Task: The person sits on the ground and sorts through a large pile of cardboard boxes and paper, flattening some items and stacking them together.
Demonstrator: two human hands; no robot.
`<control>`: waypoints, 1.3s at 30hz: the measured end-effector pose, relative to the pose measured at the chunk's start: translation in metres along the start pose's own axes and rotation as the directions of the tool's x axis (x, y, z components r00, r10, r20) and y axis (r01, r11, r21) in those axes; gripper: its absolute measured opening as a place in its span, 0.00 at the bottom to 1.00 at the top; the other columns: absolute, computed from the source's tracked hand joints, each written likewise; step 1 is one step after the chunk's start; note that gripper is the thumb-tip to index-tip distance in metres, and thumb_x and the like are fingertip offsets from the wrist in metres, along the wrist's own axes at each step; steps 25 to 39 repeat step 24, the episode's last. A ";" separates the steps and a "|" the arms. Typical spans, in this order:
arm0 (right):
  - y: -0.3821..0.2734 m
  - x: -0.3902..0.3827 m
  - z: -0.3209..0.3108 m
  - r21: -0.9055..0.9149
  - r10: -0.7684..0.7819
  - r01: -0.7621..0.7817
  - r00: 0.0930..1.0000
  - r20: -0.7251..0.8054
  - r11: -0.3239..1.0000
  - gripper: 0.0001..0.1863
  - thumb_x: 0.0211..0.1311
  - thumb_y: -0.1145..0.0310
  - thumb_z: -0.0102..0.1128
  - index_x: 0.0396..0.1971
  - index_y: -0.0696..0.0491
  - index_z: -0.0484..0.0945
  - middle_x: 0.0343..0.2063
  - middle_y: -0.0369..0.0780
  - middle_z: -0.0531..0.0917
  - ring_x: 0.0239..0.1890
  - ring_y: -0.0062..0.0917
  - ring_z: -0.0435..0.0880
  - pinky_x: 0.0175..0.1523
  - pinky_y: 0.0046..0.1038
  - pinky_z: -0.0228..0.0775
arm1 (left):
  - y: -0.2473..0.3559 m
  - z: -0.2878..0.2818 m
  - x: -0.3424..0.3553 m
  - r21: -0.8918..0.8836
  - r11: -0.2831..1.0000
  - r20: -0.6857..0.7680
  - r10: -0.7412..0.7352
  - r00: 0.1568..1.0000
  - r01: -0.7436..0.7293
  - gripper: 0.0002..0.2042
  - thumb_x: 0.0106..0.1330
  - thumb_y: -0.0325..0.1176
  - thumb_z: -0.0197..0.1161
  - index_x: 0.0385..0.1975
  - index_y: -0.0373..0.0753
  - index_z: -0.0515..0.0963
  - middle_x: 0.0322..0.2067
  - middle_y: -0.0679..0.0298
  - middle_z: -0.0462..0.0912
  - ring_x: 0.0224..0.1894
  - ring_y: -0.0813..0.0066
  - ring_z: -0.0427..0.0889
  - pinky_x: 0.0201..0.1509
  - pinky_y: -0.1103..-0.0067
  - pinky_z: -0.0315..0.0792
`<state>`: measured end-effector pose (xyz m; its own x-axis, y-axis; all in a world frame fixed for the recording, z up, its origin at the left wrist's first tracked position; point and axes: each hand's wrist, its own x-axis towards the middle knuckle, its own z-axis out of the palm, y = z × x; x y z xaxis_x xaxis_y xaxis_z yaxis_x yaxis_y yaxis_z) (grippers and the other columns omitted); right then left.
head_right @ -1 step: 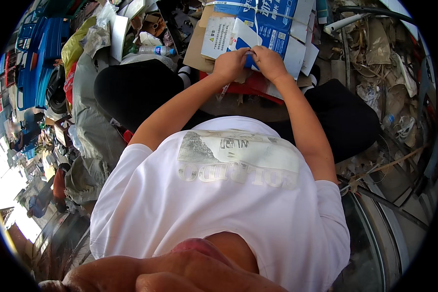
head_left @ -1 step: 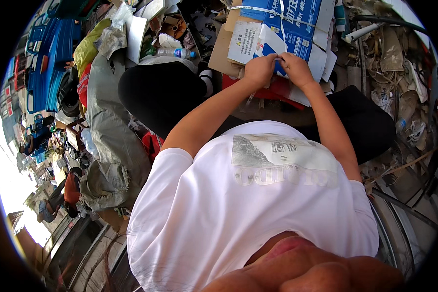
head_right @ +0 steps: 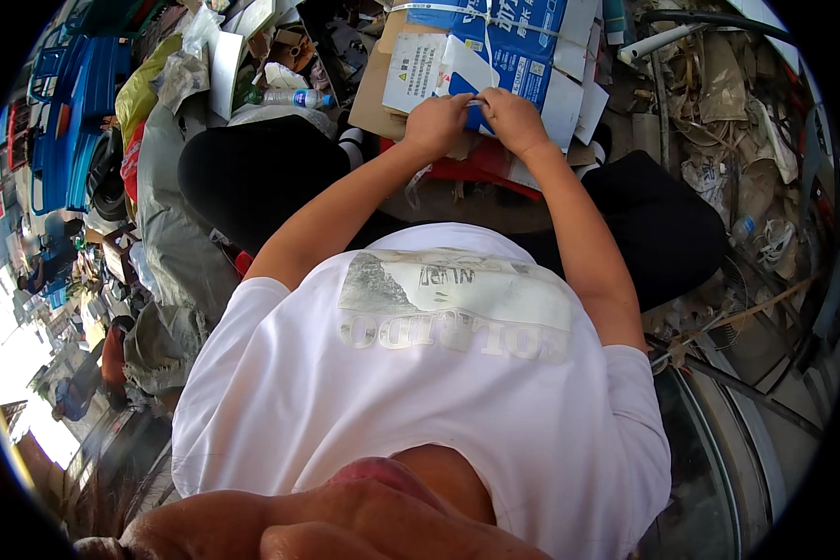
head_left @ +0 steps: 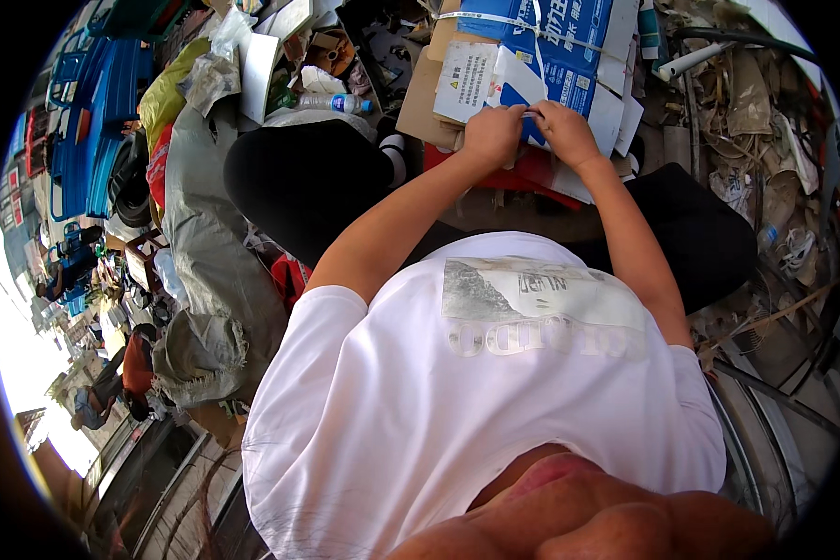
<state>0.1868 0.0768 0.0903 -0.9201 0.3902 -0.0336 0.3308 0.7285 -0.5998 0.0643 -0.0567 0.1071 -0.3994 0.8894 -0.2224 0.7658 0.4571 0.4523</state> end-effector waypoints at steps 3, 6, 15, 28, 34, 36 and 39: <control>0.002 0.001 0.003 -0.102 -0.017 0.018 1.000 0.008 0.995 0.09 0.67 0.64 0.51 0.38 0.51 0.76 0.36 0.44 0.83 0.38 0.42 0.83 0.41 0.40 0.75 | -0.006 0.007 0.005 -0.101 0.994 -0.020 0.034 0.999 -0.036 0.14 0.67 0.37 0.56 0.49 0.41 0.79 0.37 0.56 0.84 0.41 0.58 0.83 0.43 0.65 0.77; 0.003 0.000 0.003 -0.118 -0.047 0.049 0.999 0.018 0.992 0.06 0.66 0.67 0.53 0.38 0.51 0.75 0.33 0.44 0.80 0.36 0.43 0.81 0.40 0.41 0.73 | -0.003 0.007 0.022 -0.692 0.659 0.252 -0.160 0.954 0.293 0.15 0.66 0.37 0.57 0.48 0.36 0.78 0.38 0.56 0.82 0.38 0.65 0.82 0.44 0.69 0.77; -0.011 -0.001 0.003 -0.194 -0.165 0.162 0.986 -0.001 0.967 0.05 0.61 0.71 0.53 0.34 0.56 0.74 0.34 0.47 0.80 0.39 0.43 0.81 0.44 0.40 0.75 | -0.029 0.022 0.044 -0.835 0.419 0.356 -0.085 0.931 0.357 0.15 0.72 0.39 0.52 0.45 0.34 0.78 0.41 0.61 0.81 0.39 0.72 0.80 0.48 0.78 0.74; -0.018 -0.007 0.003 -0.186 -0.146 0.164 0.984 0.106 0.969 0.11 0.60 0.74 0.52 0.43 0.54 0.77 0.44 0.48 0.79 0.45 0.41 0.81 0.50 0.38 0.74 | -0.024 0.037 0.071 -0.855 -0.201 0.512 -0.185 0.839 0.478 0.18 0.68 0.41 0.59 0.52 0.36 0.78 0.44 0.59 0.85 0.44 0.66 0.81 0.54 0.69 0.73; -0.018 -0.007 0.003 -0.186 -0.146 0.164 0.984 0.106 0.969 0.11 0.60 0.74 0.52 0.43 0.54 0.77 0.44 0.48 0.79 0.45 0.41 0.81 0.50 0.38 0.74 | -0.024 0.037 0.071 -0.855 -0.201 0.512 -0.185 0.839 0.478 0.18 0.68 0.41 0.59 0.52 0.36 0.78 0.44 0.59 0.85 0.44 0.66 0.81 0.54 0.69 0.73; -0.018 -0.007 0.003 -0.186 -0.146 0.164 0.984 0.106 0.969 0.11 0.60 0.74 0.52 0.43 0.54 0.77 0.44 0.48 0.79 0.45 0.41 0.81 0.50 0.38 0.74 | -0.024 0.037 0.071 -0.855 -0.201 0.512 -0.185 0.839 0.478 0.18 0.68 0.41 0.59 0.52 0.36 0.78 0.44 0.59 0.85 0.44 0.66 0.81 0.54 0.69 0.73; -0.018 -0.007 0.003 -0.186 -0.146 0.164 0.984 0.106 0.969 0.11 0.60 0.74 0.52 0.43 0.54 0.77 0.44 0.48 0.79 0.45 0.41 0.81 0.50 0.38 0.74 | -0.024 0.037 0.071 -0.855 -0.201 0.512 -0.185 0.839 0.478 0.18 0.68 0.41 0.59 0.52 0.36 0.78 0.44 0.59 0.85 0.44 0.66 0.81 0.54 0.69 0.73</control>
